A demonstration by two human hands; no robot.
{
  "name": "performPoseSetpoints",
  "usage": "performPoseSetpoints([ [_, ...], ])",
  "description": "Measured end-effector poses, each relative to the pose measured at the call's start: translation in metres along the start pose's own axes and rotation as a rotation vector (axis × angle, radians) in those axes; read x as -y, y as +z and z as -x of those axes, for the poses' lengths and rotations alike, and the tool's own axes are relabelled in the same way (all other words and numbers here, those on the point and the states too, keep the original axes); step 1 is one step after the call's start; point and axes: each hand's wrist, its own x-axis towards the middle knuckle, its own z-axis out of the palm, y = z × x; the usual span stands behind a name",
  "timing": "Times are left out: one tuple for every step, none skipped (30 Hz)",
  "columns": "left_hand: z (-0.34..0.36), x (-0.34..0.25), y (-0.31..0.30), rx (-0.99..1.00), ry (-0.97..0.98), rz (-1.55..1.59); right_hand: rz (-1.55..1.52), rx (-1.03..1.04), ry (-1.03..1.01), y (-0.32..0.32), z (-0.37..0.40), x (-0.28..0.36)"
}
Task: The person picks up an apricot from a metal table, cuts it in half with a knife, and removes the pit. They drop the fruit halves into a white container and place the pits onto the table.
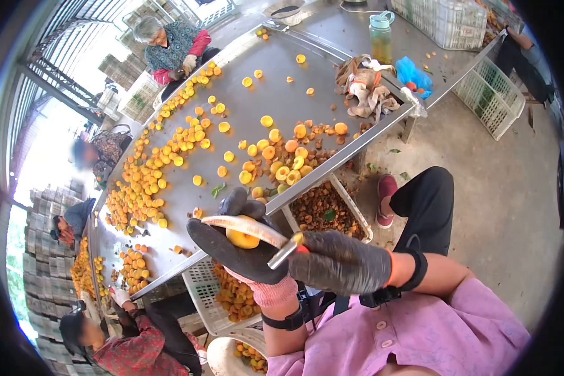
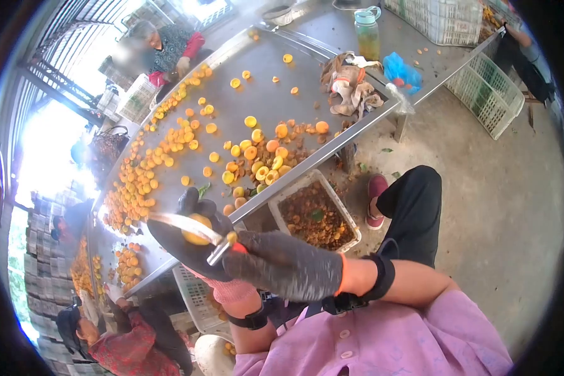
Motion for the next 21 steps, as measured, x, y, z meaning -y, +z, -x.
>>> performPoseSetpoints([
  [0.002, 0.001, 0.003, 0.086, 0.001, -0.144, 0.003, 0.031, 0.126, -0.004, 0.0, -0.007],
  [0.004, -0.001, 0.007, 0.172, 0.003, -0.293, 0.001, 0.024, 0.122, -0.004, 0.002, -0.012],
  [0.011, -0.015, 0.037, 0.2, -0.167, -0.169, 0.292, -0.049, 0.059, -0.004, 0.006, -0.017],
  [0.015, -0.014, 0.048, 0.205, -0.166, -0.17, 0.583, -0.121, -0.003, -0.003, 0.008, -0.022],
  [0.02, -0.012, 0.056, 0.101, -0.149, -0.239, 0.607, -0.169, -0.043, -0.001, 0.01, -0.029],
  [0.022, -0.01, 0.059, -0.007, -0.132, -0.307, 0.607, -0.169, -0.045, -0.002, 0.01, -0.029],
  [0.022, -0.011, 0.053, 0.099, -0.19, -0.251, 0.619, -0.156, 0.023, -0.001, 0.012, -0.029],
  [0.024, -0.01, 0.053, 0.097, -0.194, -0.257, 0.628, -0.145, 0.094, 0.0, 0.014, -0.029],
  [0.024, -0.008, 0.054, 0.099, -0.199, -0.255, 0.624, -0.146, 0.095, -0.001, 0.015, -0.031],
  [0.025, -0.008, 0.055, 0.1, -0.204, -0.25, 0.668, -0.131, 0.095, -0.002, 0.016, -0.033],
  [0.025, -0.006, 0.052, 0.101, -0.206, -0.254, 0.711, -0.118, 0.095, -0.002, 0.017, -0.034],
  [0.024, -0.003, 0.05, 0.151, -0.204, -0.254, 0.708, -0.122, 0.097, -0.003, 0.017, -0.033],
  [0.023, -0.001, 0.051, 0.203, -0.201, -0.25, 0.747, -0.117, 0.076, -0.003, 0.016, -0.03],
  [0.028, 0.0, 0.053, 0.207, -0.206, -0.251, 0.786, -0.114, 0.055, -0.004, 0.016, -0.029],
  [0.038, -0.002, 0.064, 0.122, -0.195, -0.354, 0.785, -0.118, 0.06, -0.003, 0.016, -0.029],
  [0.043, -0.003, 0.07, 0.039, -0.182, -0.453, 0.733, -0.168, 0.032, -0.004, 0.016, -0.031],
  [0.042, -0.001, 0.07, 0.045, -0.187, -0.45, 0.683, -0.219, 0.002, -0.005, 0.015, -0.032],
  [0.042, 0.0, 0.067, 0.092, -0.186, -0.458, 0.688, -0.225, 0.006, -0.008, 0.016, -0.035],
  [0.041, 0.002, 0.065, 0.139, -0.185, -0.465, 0.768, -0.177, -0.087, -0.011, 0.016, -0.038],
  [0.039, 0.004, 0.062, 0.143, -0.19, -0.463, 0.845, -0.128, -0.181, -0.013, 0.017, -0.039],
  [0.036, 0.006, 0.059, 0.183, -0.184, -0.393, 0.847, -0.133, -0.175, -0.015, 0.016, -0.037],
])
